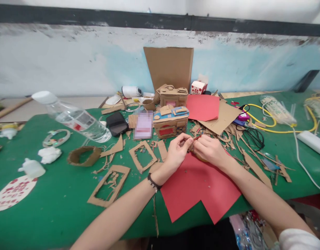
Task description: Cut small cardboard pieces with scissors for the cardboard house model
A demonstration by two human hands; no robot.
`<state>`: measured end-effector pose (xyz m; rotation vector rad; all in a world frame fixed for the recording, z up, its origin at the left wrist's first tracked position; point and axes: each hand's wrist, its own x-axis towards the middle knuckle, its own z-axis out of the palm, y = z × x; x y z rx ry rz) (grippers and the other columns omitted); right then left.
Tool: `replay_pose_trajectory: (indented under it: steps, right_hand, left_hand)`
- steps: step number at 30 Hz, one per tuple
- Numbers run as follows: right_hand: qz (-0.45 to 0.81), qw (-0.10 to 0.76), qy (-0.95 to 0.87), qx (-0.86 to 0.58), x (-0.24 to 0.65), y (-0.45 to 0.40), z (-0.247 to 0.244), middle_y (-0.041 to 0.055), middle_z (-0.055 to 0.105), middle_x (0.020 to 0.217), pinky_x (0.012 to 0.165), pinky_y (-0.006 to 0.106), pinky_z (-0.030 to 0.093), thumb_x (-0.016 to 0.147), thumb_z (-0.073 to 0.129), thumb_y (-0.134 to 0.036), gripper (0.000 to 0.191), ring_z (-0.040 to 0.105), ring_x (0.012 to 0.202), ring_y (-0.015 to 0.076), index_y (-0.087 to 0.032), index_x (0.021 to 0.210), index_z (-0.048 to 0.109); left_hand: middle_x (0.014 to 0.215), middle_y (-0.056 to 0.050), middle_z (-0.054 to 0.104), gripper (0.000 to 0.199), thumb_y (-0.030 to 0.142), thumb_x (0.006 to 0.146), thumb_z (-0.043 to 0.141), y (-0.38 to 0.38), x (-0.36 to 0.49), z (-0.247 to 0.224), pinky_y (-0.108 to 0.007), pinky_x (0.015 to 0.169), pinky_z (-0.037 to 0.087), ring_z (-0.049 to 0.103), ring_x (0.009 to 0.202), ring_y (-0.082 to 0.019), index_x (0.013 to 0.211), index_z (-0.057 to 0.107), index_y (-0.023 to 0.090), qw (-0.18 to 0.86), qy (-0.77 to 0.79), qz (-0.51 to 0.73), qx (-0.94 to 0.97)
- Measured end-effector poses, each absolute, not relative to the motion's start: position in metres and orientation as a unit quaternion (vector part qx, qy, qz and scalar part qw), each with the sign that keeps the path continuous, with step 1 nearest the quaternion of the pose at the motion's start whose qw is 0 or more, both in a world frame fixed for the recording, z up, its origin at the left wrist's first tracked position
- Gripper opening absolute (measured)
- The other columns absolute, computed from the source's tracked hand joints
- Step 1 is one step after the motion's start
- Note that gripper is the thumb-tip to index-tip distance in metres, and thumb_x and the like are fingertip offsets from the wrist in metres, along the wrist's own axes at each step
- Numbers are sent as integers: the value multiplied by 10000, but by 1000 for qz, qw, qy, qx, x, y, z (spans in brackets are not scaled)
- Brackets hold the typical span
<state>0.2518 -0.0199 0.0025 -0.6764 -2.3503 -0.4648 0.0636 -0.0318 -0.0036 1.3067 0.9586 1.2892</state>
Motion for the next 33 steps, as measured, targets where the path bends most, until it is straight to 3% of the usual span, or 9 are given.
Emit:
replay_pose_trajectory:
  steps: [7,11,13,17,20,22,25,29,33]
  right_hand:
    - [-239,300,-892,-241,257,-15,9,20,645,739,615,385,364,1121,580,-164,252,557,729,197,-232,892,658]
    - [-235,339,-892,-187,259,-18,7,3,671,736,600,372,401,1082,620,-129,182,559,685,190,-255,977,701]
    - [-178,380,-890,-178,259,-20,6,-2,664,718,602,360,426,1070,615,-131,196,549,654,187,-263,947,692]
    - [27,468,-849,-244,258,-20,8,13,656,720,634,350,484,1103,581,-223,251,598,668,188,-253,870,670]
    - [147,491,-809,-288,256,-18,10,48,743,940,706,339,568,1093,645,-276,100,705,821,197,-255,1056,735]
    - [206,489,-785,-319,252,-18,8,58,759,1065,707,325,598,1075,689,-309,141,734,866,193,-272,1206,727]
    - [246,471,-763,-367,247,-20,0,44,775,1043,684,315,608,1020,773,-363,244,743,825,191,-272,1237,710]
    - [252,464,-741,-415,243,-18,-7,38,800,965,689,323,621,1031,725,-349,110,763,786,197,-250,1077,716]
    - [243,481,-726,-427,245,-14,-9,38,803,939,670,314,615,1037,690,-321,89,770,784,200,-240,1065,714]
  left_hand:
    - [716,34,586,457,548,786,924,-32,68,0,-222,625,428,494,659,-100,828,678,165,614,385,546,421]
    - [803,-2,678,486,541,721,962,-30,59,13,-253,664,557,669,774,-161,877,676,180,647,385,561,344]
    - [846,-22,703,494,551,725,960,-28,52,20,-262,669,588,728,864,-201,883,670,184,627,393,585,333]
    - [911,-28,712,463,597,820,893,-27,48,26,-253,626,594,697,807,-173,938,703,191,567,394,616,379]
    - [1037,-47,733,436,585,855,870,-27,51,20,-227,600,577,640,788,-142,1020,773,193,534,409,622,401]
    - [1071,-53,740,410,559,881,855,-28,54,14,-212,596,563,618,772,-129,1067,809,197,527,417,618,408]
    - [1036,-55,752,388,542,909,836,-30,59,7,-215,614,579,645,768,-134,1097,823,204,534,420,604,417]
    - [1051,-61,775,400,511,881,868,-35,67,0,-280,725,663,719,815,-162,1122,788,201,562,404,580,430]
    - [1083,-52,767,374,418,891,856,-35,66,-3,-321,817,683,760,856,-174,1173,737,204,550,388,556,488]
